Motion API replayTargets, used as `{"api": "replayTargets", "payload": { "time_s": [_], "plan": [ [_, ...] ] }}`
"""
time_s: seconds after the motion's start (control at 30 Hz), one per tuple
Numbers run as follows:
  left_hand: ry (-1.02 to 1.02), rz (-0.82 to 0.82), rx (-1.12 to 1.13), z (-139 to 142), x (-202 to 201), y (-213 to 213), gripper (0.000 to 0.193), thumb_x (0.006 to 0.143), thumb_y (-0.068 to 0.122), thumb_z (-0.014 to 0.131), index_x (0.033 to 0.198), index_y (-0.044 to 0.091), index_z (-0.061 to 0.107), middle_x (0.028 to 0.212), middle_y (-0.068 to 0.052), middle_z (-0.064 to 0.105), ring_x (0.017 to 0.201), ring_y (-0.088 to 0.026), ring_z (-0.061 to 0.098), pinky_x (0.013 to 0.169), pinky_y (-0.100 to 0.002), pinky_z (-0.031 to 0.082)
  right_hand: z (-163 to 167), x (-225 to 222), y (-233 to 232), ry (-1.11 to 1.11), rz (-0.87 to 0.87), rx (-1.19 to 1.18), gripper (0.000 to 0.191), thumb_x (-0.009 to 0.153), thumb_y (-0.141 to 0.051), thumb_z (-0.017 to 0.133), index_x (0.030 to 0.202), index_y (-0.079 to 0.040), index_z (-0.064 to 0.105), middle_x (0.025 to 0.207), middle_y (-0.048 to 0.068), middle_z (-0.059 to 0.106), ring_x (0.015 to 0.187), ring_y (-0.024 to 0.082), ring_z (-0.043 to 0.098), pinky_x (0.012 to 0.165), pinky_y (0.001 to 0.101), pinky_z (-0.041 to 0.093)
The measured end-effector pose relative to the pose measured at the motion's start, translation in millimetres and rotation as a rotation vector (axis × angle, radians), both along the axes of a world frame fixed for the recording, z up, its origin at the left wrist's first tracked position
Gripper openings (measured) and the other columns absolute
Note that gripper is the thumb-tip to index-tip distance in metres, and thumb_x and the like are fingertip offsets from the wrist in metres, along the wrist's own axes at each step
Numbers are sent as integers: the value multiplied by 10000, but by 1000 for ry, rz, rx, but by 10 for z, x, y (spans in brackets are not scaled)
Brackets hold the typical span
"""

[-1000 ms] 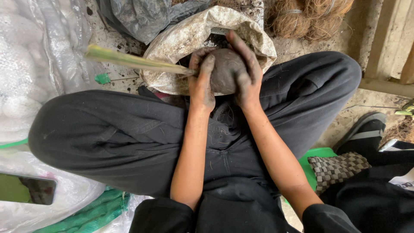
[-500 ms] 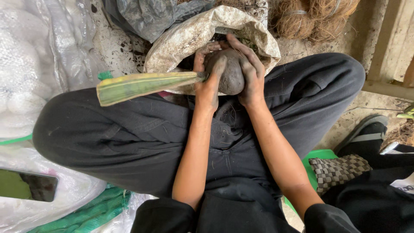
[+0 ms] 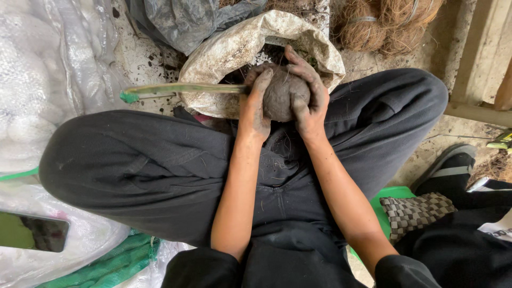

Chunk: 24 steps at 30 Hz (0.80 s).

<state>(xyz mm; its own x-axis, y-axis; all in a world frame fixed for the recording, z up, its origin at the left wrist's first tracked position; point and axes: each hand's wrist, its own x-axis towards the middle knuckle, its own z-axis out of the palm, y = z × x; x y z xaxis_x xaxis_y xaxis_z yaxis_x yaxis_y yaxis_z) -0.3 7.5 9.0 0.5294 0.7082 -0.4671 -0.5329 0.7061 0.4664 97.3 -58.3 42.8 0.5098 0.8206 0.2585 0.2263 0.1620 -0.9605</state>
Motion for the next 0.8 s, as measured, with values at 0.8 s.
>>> {"api": "replayTargets", "payload": {
  "time_s": [0.8],
  "plan": [
    [61,-17,88,81,-34,-12,365,901,113,738,1223,57,574,1198,-90,656,1108,-190,646,959,-354,567,45,51,42,30,58,-44,554,1000,-466,656,1322,-15,656,1607,200,463,1530,356,461,1306,504,377]
  ]
}}
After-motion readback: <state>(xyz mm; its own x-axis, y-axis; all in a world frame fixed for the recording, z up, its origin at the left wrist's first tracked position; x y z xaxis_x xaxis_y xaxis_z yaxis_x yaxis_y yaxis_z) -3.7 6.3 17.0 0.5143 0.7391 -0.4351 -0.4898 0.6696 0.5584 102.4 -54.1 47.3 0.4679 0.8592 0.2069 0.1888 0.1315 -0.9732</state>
